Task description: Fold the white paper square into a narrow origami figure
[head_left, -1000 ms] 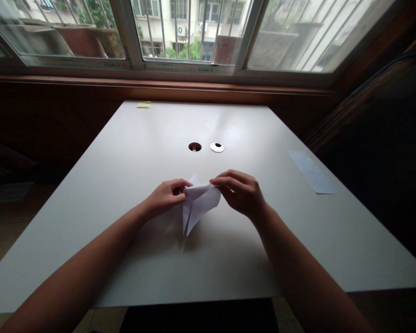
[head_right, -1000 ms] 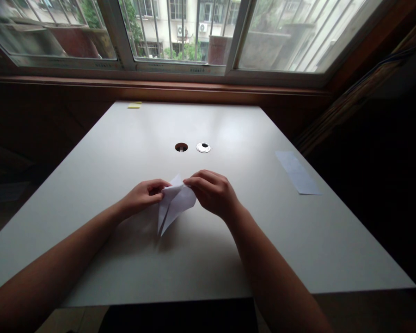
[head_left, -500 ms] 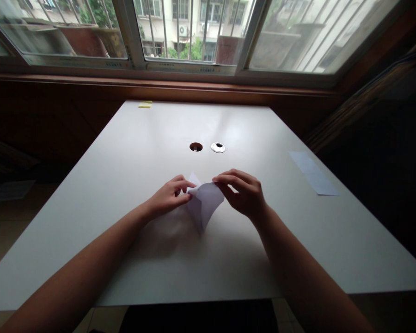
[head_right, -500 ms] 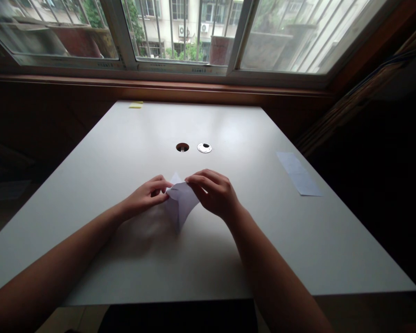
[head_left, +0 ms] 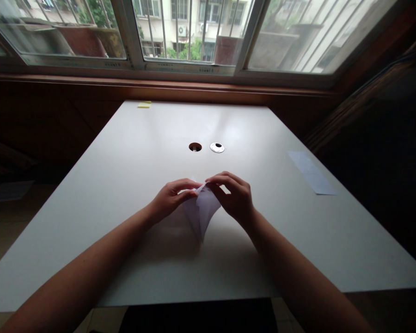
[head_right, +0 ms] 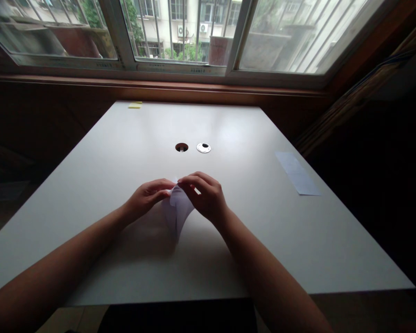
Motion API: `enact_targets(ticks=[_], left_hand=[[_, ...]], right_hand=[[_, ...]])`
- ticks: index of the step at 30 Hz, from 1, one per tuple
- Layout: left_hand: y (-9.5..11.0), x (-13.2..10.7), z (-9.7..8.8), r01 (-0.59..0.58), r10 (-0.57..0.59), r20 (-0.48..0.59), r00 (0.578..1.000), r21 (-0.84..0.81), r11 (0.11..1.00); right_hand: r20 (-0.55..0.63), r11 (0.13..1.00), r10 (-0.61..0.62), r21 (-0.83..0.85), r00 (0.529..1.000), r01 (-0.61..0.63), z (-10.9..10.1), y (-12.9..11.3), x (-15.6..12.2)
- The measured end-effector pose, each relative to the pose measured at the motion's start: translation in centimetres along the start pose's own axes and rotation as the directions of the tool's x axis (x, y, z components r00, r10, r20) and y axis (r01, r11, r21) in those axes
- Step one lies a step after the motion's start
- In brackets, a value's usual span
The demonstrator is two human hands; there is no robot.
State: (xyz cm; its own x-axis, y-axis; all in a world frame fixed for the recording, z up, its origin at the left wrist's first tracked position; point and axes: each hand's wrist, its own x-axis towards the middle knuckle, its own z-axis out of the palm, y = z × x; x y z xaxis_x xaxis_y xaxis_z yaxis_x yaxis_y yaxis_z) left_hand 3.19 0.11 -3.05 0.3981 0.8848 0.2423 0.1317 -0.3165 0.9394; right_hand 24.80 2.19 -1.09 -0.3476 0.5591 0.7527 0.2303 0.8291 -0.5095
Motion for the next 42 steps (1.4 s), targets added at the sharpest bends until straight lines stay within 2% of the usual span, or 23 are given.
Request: enact_targets(ticks=[5, 13, 22, 36, 42], left_hand=[[0.2, -0.1, 0.4, -0.021, 0.020, -0.017, 1.000, -0.016, 1.000], [0.7, 0.0, 0.8, -0.016, 0.019, -0.063, 0.998, 0.049, 0.999], [1.0, 0.1, 0.8, -0.051, 0.060, -0.071, 0.996, 0.121, 0.991], [1.0, 0.0, 1.1, -0.076, 0.103, -0.125, 0.987, 0.204, 0.976], [0.8, 0.0, 1.0, -0.054, 0.074, -0.096, 0.993, 0.194, 0.980]], right_hand=[[-0.047, 0.997, 0.075, 0.021, 0.996, -0.074, 0.8, -0.1, -0.1], [-0.025, 0.979, 0.187, 0.092, 0.982, -0.184, 1.4, -0.2, -0.1], [0.053, 0.981, 0.180, 0.069, 0.982, -0.183, 0.9, -0.9, 0.5], [0.053, 0.951, 0.258, 0.161, 0.965, -0.263, 1.0, -0.6, 0.4], [0.010, 0.931, 0.325, 0.174, 0.946, -0.322, 0.9, -0.7, 0.4]])
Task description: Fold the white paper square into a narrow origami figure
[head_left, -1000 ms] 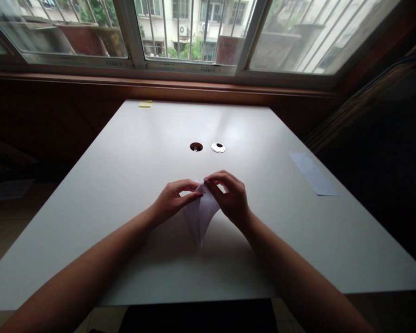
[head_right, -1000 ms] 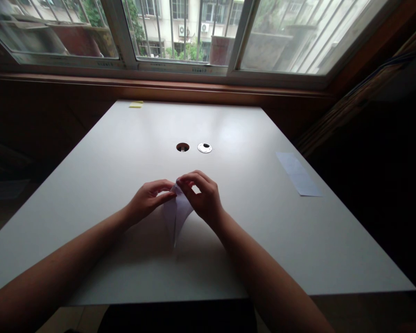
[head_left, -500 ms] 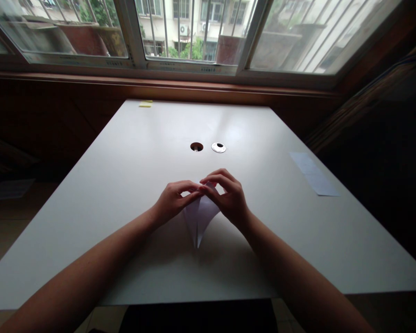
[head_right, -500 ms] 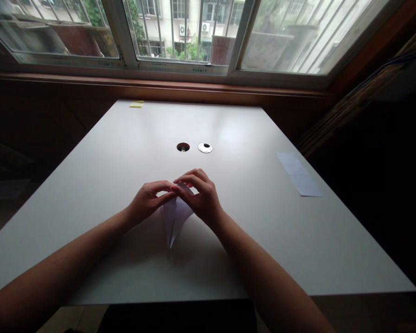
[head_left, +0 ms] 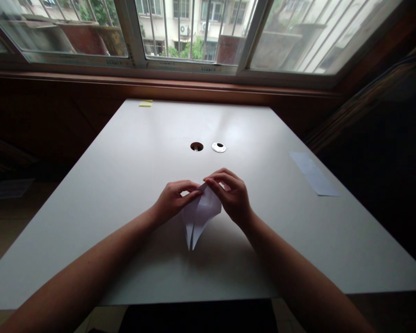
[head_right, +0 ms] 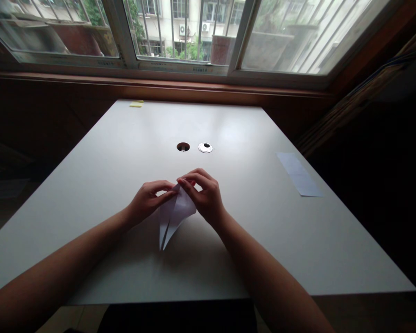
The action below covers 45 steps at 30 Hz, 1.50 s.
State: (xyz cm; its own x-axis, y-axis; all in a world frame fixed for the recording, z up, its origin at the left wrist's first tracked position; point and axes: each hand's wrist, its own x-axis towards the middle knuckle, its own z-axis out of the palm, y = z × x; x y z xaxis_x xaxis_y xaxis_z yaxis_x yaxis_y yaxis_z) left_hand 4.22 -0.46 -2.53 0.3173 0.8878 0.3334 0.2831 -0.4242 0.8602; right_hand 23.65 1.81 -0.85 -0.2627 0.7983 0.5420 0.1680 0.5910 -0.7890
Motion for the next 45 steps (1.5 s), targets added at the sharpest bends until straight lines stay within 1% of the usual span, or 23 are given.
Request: enact_targets(ticks=[2, 4, 8, 11, 14, 16, 18, 20, 24, 28, 32, 35, 38, 41, 45], left_hand=[[-0.4, 0.0, -0.1, 0.012, -0.012, 0.031, 0.999, 0.006, 1.000], [-0.9, 0.0, -0.2, 0.011, -0.014, 0.051, 0.999, 0.046, 0.999], [-1.9, 0.1, -0.4, -0.041, 0.035, 0.044, 0.998, 0.163, 0.986], [-2.2, 0.2, -0.5, -0.054, 0.052, 0.018, 0.999, 0.209, 0.976], [-2.3, 0.1, -0.5, -0.031, 0.031, 0.004, 1.000, 0.163, 0.986], [-2.3, 0.0, -0.5, -0.004, 0.000, 0.040, 0.999, 0.088, 0.996], [-2.3, 0.0, -0.5, 0.011, -0.016, 0.079, 0.997, 0.056, 0.998], [-2.3, 0.0, -0.5, 0.011, -0.019, 0.086, 0.996, 0.086, 0.996], [-2.5, 0.0, -0.6, 0.042, -0.050, 0.050, 0.997, 0.133, 0.990], [-2.9, -0.1, -0.5, 0.071, -0.074, 0.029, 0.997, 0.109, 0.992], [-3.1, -0.1, -0.5, 0.086, -0.093, 0.070, 0.993, 0.095, 0.992], [-3.1, 0.0, -0.6, 0.099, -0.115, 0.109, 0.987, 0.141, 0.985], [-2.9, 0.1, -0.8, 0.108, -0.127, 0.113, 0.985, 0.163, 0.981], [-2.9, 0.1, -0.8, 0.112, -0.130, 0.094, 0.987, 0.174, 0.978], [-3.1, 0.0, -1.0, 0.102, -0.116, 0.040, 0.992, 0.257, 0.961]], right_hand=[[-0.041, 1.000, 0.016, 0.001, 0.999, -0.016, -0.1, -0.1, 0.0], [-0.083, 1.000, 0.030, 0.008, 0.996, -0.030, -0.2, -0.1, 0.0], [-0.155, 0.998, 0.049, 0.036, 0.987, -0.044, -0.3, -0.1, 0.0], [-0.180, 0.998, 0.055, 0.049, 0.982, -0.047, -0.3, 0.0, 0.0], [-0.184, 0.999, 0.034, 0.040, 0.982, -0.027, -0.3, 0.2, -0.1], [-0.178, 1.000, 0.013, 0.018, 0.984, -0.010, -0.3, 0.3, -0.1], [-0.170, 1.000, -0.002, 0.004, 0.985, 0.003, -0.3, 0.4, -0.1], [-0.159, 1.000, -0.010, 0.007, 0.987, 0.011, -0.3, 0.6, -0.1], [-0.108, 1.000, -0.014, -0.020, 0.994, 0.012, -0.3, 0.7, 0.0], [0.002, 0.997, -0.011, -0.076, 1.000, 0.011, -0.2, 0.8, 0.1], [0.102, 0.996, 0.007, -0.086, 0.995, 0.002, 0.0, 1.3, 0.0], [0.129, 0.995, 0.055, -0.090, 0.990, -0.043, 0.1, 1.9, 0.0], [0.148, 0.989, 0.131, -0.084, 0.980, -0.120, 0.2, 2.4, -0.1], [0.154, 0.982, 0.183, -0.077, 0.971, -0.173, 0.2, 2.6, -0.1], [0.190, 0.975, 0.219, -0.076, 0.957, -0.208, 0.1, 2.7, 0.0]])
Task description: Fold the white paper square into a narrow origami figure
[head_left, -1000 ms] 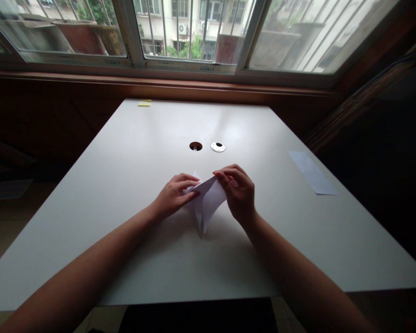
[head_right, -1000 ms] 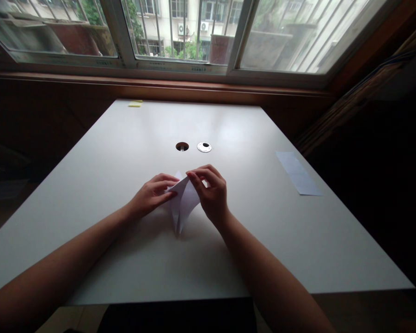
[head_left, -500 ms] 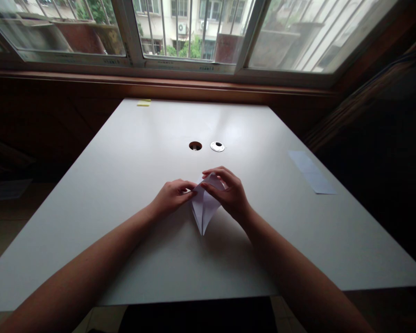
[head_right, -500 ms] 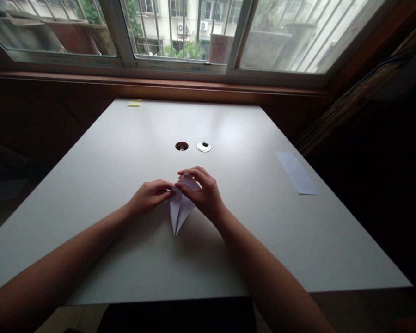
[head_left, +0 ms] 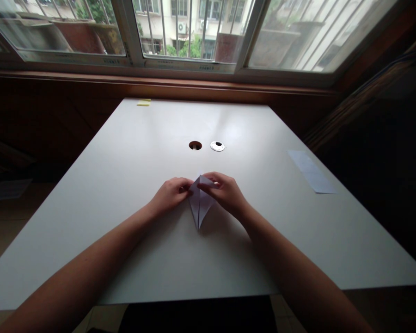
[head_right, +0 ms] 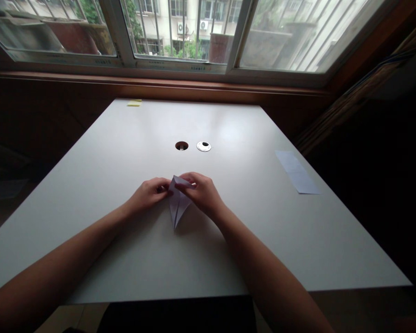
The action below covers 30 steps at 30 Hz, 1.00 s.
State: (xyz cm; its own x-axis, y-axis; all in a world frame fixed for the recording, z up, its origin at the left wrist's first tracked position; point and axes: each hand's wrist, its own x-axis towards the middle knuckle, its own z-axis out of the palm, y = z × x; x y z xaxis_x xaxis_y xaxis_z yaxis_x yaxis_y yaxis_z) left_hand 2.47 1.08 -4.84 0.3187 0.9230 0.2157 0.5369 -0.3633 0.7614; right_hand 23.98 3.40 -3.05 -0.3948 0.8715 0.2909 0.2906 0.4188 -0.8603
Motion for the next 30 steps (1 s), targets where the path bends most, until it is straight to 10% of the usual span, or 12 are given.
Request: enact_targets(ticks=[18, 25, 30], left_hand=[[-0.7, 0.3, -0.6, 0.032, -0.032, -0.006, 0.999, -0.014, 0.999], [-0.9, 0.1, -0.6, 0.023, -0.024, -0.056, 0.998, -0.016, 1.000], [-0.9, 0.2, -0.9, 0.047, -0.049, -0.058, 0.997, -0.031, 0.998]], right_hand=[[0.056, 0.989, 0.099, 0.102, 0.993, -0.104, -0.8, 0.9, 0.2], [0.177, 0.851, 0.206, 0.453, 0.963, -0.265, -1.6, 1.3, 0.1], [0.316, 0.886, 0.098, 0.404, 0.944, -0.227, -2.7, 2.0, 0.4]])
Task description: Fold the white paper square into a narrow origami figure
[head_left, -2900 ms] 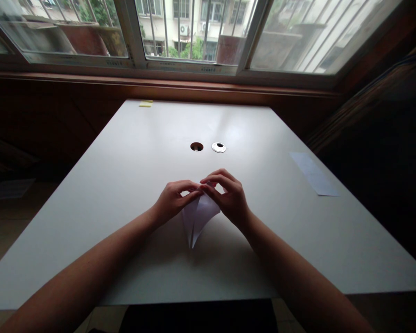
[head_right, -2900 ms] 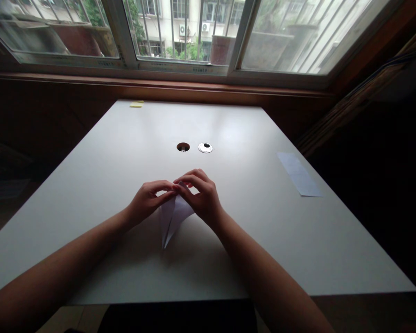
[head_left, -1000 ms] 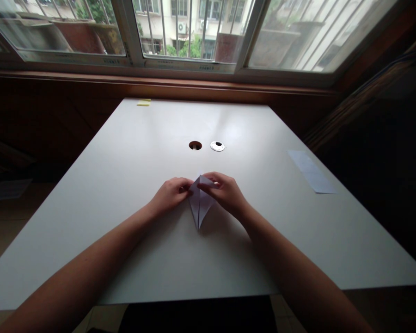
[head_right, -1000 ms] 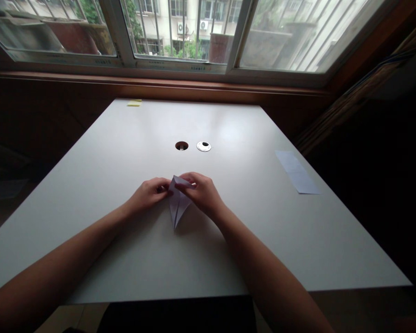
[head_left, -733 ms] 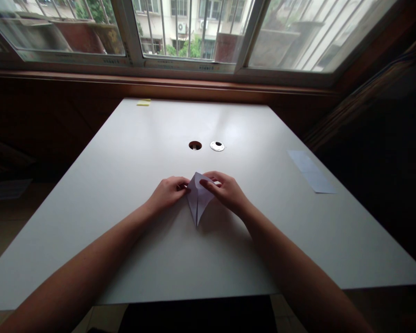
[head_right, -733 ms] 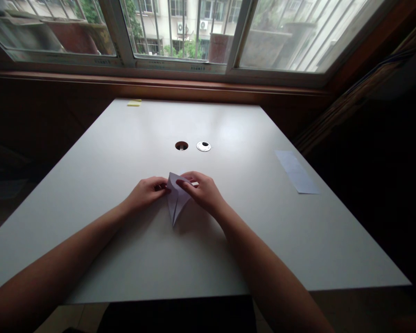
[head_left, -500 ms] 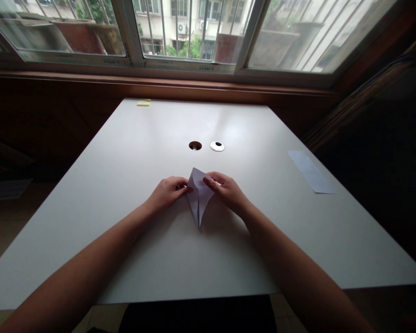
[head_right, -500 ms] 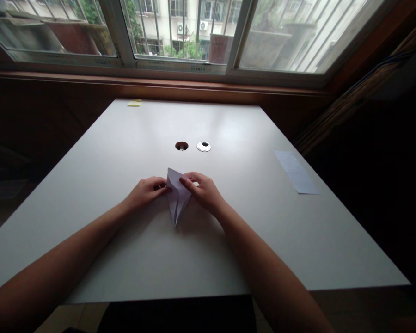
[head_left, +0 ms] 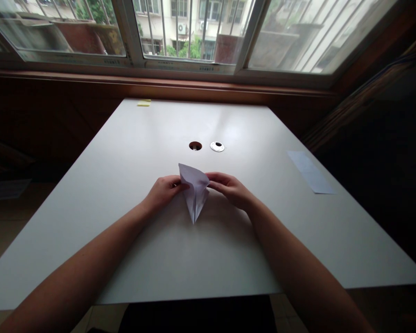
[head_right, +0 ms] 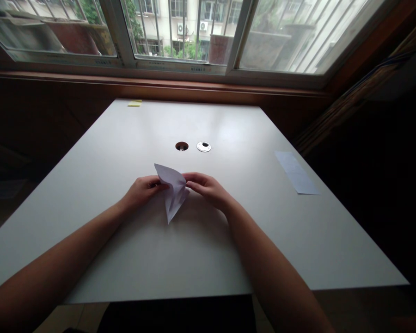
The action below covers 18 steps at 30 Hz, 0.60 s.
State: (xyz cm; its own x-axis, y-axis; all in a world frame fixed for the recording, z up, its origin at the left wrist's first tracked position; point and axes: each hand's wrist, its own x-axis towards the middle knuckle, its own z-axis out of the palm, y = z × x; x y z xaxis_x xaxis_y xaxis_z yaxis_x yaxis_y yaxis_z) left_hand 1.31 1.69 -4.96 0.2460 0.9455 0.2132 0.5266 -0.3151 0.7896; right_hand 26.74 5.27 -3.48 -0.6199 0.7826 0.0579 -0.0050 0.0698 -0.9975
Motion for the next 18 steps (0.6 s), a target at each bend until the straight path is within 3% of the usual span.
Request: enact_targets(ticks=[9, 14, 18], left_hand=[[-0.1, 0.0, 0.0, 0.010, -0.011, 0.014, 1.000, 0.052, 0.999], [-0.7, -0.1, 0.0, -0.145, 0.145, 0.013, 0.989, 0.151, 0.978], [-0.8, -0.2, 0.0, -0.252, 0.260, 0.007, 0.966, 0.266, 0.930]], right_hand=[[0.034, 0.968, -0.037, -0.247, 0.999, 0.045, -0.5, 1.4, 0.4], [0.022, 0.930, -0.076, -0.360, 0.997, 0.078, -1.2, 1.2, 0.1], [-0.037, 0.922, -0.053, -0.387, 0.998, 0.034, -1.0, -0.3, -0.4]])
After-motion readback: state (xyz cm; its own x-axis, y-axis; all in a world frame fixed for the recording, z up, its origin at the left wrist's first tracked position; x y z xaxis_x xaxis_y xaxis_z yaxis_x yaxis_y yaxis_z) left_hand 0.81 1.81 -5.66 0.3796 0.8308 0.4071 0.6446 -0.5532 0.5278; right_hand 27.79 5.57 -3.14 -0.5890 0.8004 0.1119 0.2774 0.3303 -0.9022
